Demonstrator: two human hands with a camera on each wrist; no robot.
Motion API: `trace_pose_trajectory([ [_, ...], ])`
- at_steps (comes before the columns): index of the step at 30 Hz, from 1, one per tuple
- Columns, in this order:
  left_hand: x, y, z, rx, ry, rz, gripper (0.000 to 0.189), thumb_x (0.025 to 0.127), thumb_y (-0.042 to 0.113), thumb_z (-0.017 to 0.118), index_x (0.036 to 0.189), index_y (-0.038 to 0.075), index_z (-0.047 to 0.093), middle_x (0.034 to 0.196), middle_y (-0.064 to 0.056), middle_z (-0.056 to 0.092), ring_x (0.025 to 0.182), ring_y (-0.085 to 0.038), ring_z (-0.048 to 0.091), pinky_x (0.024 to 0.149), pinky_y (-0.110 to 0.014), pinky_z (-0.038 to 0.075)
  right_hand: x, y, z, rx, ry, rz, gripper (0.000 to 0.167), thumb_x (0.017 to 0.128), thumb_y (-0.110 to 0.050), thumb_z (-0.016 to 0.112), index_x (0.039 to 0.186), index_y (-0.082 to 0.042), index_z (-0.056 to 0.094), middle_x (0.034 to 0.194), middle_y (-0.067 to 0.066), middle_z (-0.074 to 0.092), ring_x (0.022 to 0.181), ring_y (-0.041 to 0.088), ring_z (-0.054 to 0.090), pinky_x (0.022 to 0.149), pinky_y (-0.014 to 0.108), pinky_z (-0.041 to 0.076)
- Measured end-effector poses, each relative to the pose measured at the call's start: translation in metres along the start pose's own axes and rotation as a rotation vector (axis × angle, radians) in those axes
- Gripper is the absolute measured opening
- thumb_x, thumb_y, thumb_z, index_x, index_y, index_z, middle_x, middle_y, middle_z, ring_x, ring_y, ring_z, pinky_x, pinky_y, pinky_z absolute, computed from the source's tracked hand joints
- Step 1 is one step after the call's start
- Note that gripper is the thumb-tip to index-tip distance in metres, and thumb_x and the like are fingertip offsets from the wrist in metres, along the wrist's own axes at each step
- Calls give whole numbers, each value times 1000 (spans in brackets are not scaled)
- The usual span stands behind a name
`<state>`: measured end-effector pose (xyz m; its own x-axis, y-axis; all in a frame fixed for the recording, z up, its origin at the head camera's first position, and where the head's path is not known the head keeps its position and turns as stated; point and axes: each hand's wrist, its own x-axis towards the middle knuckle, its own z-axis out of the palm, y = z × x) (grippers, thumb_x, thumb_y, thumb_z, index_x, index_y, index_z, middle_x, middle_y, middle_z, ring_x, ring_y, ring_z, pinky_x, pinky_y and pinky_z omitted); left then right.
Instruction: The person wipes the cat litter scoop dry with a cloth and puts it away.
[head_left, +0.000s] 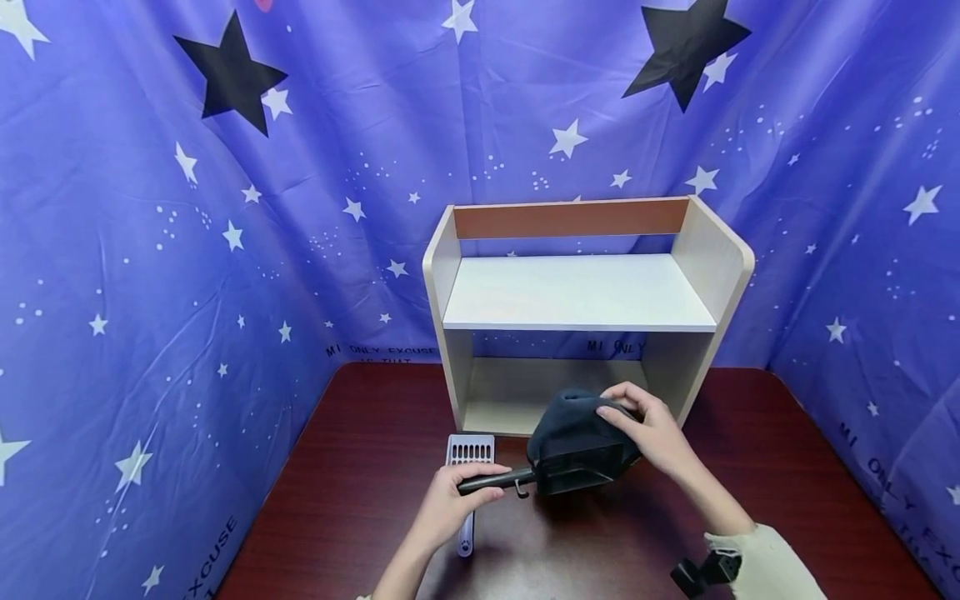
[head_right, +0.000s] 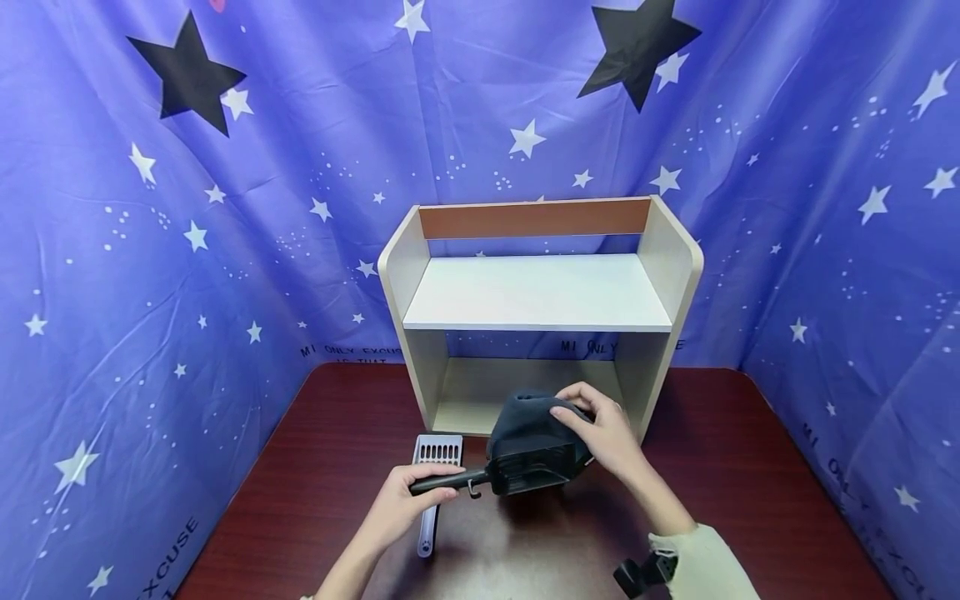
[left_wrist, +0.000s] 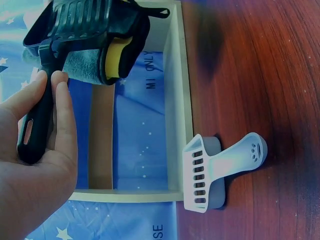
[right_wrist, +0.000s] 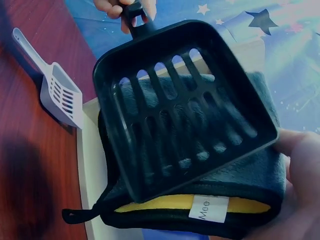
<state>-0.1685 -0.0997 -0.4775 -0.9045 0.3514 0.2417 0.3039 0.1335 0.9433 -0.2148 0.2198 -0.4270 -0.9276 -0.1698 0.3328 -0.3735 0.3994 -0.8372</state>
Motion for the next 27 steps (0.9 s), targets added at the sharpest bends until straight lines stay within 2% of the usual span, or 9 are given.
trace_pose_trajectory([
  [5,1,0,1,35,6,-14,32,86,22,77,114,7,75,111,-12,75,93,0,64,77,-15,53,0,-7,4,11,-112,-60,11,96,-16,66,107,-13,63,91,-1,71,81,3,61,72,21,50],
  [11,0,-1,4,77,50,-24,37,84,21,78,118,7,73,113,-10,75,99,-2,65,84,-15,53,-1,-9,4,47,-249,-123,12,96,-11,65,107,-13,62,87,1,71,75,8,63,69,22,51],
  [15,-1,-1,5,111,86,-34,35,83,20,79,115,8,74,108,-8,77,96,-2,65,84,-15,52,-1,-6,3,75,-315,-136,19,99,-10,60,118,-12,62,100,6,74,81,11,67,72,23,54],
  [20,-1,-1,6,95,111,-38,25,83,12,78,108,10,77,101,-7,78,92,-6,68,80,-16,54,-1,-2,2,50,-362,-164,29,103,-10,52,130,-13,64,121,10,69,98,4,64,82,21,54],
  [23,-2,-2,5,83,130,-37,25,83,11,78,108,10,77,101,-7,78,90,-7,68,78,-16,55,-2,0,2,38,-370,-173,29,103,-10,51,129,-13,65,122,11,69,102,2,63,85,19,52],
  [27,-2,-2,5,103,148,-31,28,82,14,79,109,11,77,103,-5,78,89,-4,67,78,-15,54,-3,0,3,29,-347,-164,28,102,-11,54,126,-13,67,122,11,70,100,1,63,83,19,53],
])
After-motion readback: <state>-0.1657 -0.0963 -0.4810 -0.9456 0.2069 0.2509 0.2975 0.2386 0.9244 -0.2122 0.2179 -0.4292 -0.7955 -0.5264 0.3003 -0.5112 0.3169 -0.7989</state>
